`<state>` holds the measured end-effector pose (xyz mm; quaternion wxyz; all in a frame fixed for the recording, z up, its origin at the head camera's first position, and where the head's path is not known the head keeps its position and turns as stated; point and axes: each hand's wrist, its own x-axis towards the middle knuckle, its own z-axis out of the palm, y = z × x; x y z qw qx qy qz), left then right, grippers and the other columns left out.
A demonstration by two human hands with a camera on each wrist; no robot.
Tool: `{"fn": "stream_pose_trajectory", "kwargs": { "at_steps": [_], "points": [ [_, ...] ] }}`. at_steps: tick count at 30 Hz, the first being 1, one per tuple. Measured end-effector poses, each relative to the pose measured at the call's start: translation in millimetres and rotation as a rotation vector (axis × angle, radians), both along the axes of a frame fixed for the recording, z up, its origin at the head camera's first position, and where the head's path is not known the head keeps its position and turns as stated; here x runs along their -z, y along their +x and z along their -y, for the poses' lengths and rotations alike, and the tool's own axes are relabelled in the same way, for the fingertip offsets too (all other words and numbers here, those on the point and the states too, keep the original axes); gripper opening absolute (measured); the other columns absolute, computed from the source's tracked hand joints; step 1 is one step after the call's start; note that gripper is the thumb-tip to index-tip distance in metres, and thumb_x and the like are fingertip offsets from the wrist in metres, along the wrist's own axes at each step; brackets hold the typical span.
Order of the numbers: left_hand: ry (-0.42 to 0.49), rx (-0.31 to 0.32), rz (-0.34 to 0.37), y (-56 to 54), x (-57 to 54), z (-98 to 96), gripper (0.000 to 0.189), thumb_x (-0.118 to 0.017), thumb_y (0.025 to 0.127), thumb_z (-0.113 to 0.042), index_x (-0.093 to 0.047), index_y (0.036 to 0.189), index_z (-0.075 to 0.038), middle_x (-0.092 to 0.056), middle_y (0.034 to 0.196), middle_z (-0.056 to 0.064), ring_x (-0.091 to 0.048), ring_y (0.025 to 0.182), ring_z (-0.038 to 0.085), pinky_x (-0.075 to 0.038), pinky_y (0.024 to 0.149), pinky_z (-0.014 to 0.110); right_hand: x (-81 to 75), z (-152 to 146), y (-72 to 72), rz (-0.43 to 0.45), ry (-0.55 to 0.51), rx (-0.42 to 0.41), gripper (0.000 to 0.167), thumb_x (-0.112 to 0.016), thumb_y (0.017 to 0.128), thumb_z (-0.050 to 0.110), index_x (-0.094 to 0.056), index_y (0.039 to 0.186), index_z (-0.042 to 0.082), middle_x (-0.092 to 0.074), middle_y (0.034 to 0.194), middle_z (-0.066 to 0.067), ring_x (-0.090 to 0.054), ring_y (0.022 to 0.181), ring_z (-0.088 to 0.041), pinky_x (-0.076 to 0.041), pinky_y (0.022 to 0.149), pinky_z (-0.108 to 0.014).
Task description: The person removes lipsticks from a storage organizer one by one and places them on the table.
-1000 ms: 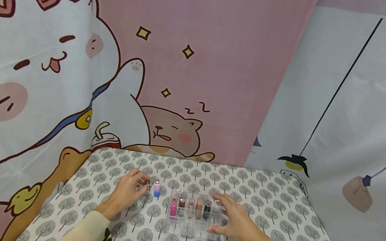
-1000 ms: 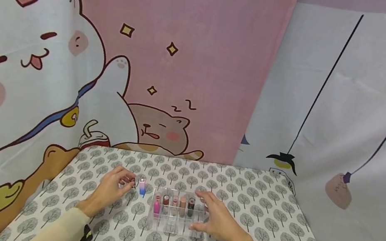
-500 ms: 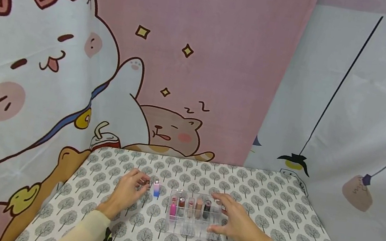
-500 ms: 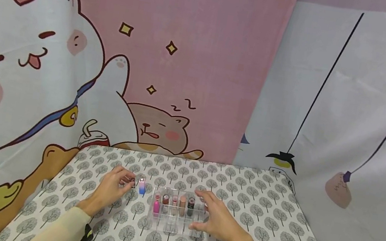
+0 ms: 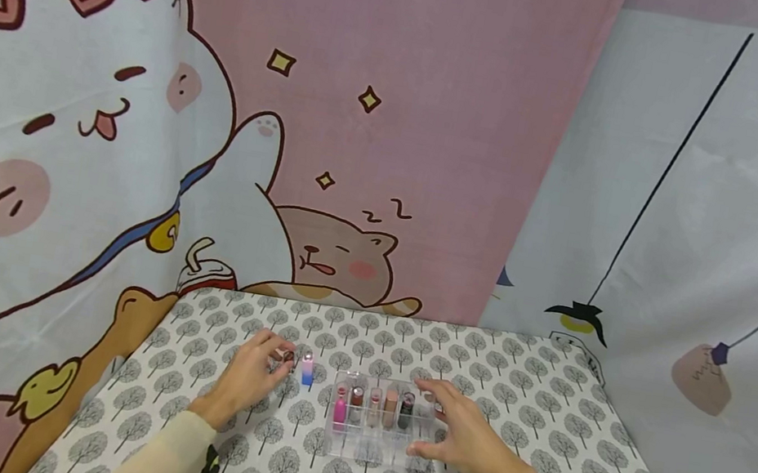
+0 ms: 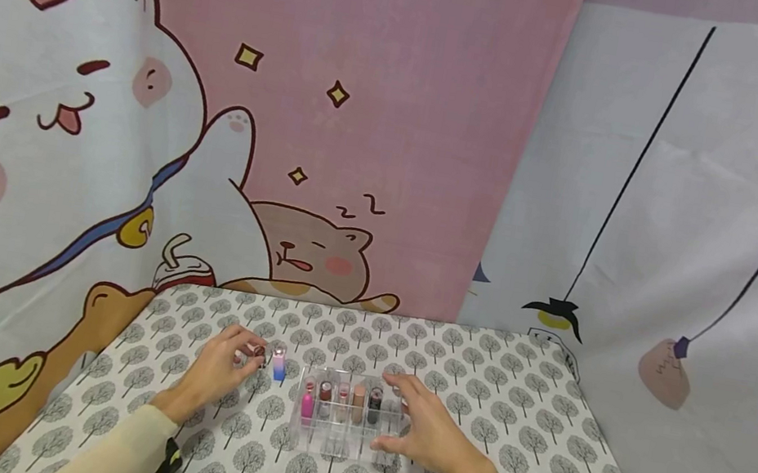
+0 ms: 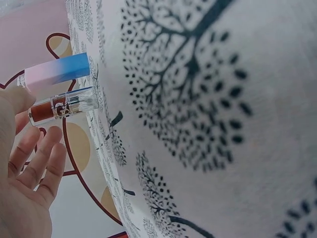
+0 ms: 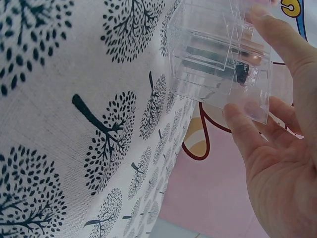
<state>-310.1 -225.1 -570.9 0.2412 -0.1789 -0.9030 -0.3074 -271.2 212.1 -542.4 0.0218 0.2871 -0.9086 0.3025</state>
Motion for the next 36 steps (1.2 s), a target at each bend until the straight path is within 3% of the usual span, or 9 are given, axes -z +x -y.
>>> {"fn": "stream_pose_trajectory", "kwargs": {
  "at_steps": [5, 15, 22, 36],
  "points": [
    [-0.018, -0.009, -0.029, -0.3, -0.5, 0.5, 0.028, -0.093, 0.096, -0.004, -0.083, 0.122, -0.007, -0.076, 0.118, 0.015, -0.080, 0.101, 0.031, -0.069, 0.077, 0.029, -0.1, 0, -0.2, 0.015, 0.009, 0.005, 0.114, -0.103, 0.084, 0.049, -0.047, 0.174, 0.009, -0.056, 0.174, -0.021, -0.078, 0.132, -0.044, -0.071, 0.110, -0.057],
    [-0.046, -0.026, -0.031, 3.5, -9.4, -2.6, 0.031, -0.095, 0.096, -0.008, -0.084, 0.125, -0.011, -0.077, 0.123, 0.011, -0.078, 0.105, 0.029, -0.067, 0.078, 0.027, -0.3, 0, -0.8, 0.014, 0.009, 0.002, 0.113, -0.103, 0.084, 0.048, -0.047, 0.174, 0.010, -0.056, 0.175, -0.021, -0.078, 0.133, -0.044, -0.071, 0.110, -0.057],
    [-0.071, -0.002, -0.066, 6.3, -15.6, -6.7, 0.030, -0.095, 0.096, -0.010, -0.084, 0.125, -0.011, -0.078, 0.124, 0.009, -0.080, 0.102, 0.030, -0.070, 0.080, 0.030, -0.2, -1, -0.7, 0.019, 0.000, -0.002, 0.112, -0.103, 0.084, 0.047, -0.047, 0.174, 0.010, -0.056, 0.174, -0.021, -0.078, 0.133, -0.044, -0.071, 0.109, -0.055],
    [-0.088, 0.094, -0.075, 16.5, -29.5, -16.8, 0.029, -0.094, 0.099, -0.013, -0.084, 0.125, -0.010, -0.078, 0.118, 0.004, -0.077, 0.092, 0.025, -0.066, 0.075, 0.021, 1.7, -1, -1.4, 0.025, -0.016, -0.006, 0.111, -0.104, 0.084, 0.045, -0.047, 0.175, 0.014, -0.056, 0.175, -0.020, -0.078, 0.134, -0.044, -0.072, 0.107, -0.052]
  ]
}}
